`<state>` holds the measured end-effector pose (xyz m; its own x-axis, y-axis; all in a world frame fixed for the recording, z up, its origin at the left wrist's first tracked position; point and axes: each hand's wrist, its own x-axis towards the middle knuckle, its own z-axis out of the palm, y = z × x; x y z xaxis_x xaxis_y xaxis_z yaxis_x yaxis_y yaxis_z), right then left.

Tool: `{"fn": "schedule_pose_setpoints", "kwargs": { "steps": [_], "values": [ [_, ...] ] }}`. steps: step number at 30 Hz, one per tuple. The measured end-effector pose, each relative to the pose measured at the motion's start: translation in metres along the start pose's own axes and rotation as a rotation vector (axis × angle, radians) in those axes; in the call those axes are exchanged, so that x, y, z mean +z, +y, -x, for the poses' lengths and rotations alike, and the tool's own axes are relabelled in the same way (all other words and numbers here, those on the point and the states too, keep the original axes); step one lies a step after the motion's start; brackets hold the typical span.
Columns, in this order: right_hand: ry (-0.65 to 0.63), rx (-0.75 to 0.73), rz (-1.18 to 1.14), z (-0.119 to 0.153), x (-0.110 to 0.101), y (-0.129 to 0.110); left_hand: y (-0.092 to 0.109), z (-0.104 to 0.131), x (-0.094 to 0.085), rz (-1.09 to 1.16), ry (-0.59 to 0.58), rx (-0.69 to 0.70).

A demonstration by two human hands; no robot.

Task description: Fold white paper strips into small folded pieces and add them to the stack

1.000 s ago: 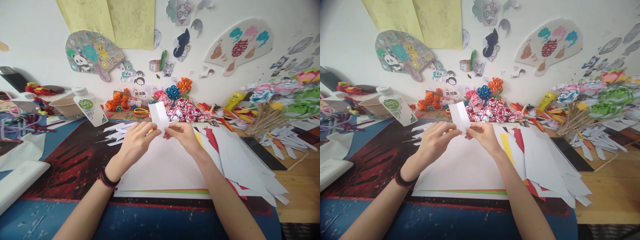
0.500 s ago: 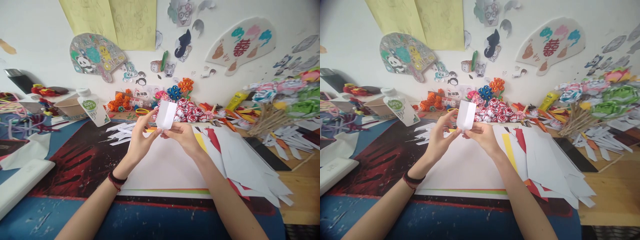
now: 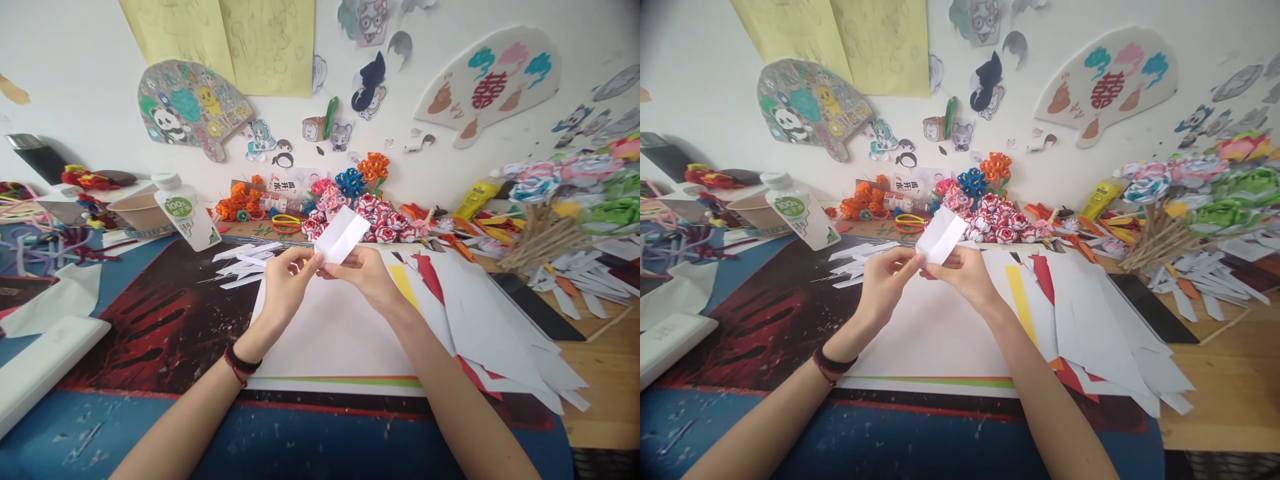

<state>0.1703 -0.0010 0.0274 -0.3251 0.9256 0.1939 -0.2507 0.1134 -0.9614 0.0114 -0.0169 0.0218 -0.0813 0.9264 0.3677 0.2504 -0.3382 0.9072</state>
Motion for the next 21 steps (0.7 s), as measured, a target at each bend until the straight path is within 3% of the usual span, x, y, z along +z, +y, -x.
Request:
{"fn": "schedule_pose_setpoints", "kwargs": {
  "steps": [21],
  "values": [
    [0.033,0.044,0.008,0.001,0.001,-0.0013,0.0041,0.0072,0.0051,-0.155,0.105,0.121]
  ]
}}
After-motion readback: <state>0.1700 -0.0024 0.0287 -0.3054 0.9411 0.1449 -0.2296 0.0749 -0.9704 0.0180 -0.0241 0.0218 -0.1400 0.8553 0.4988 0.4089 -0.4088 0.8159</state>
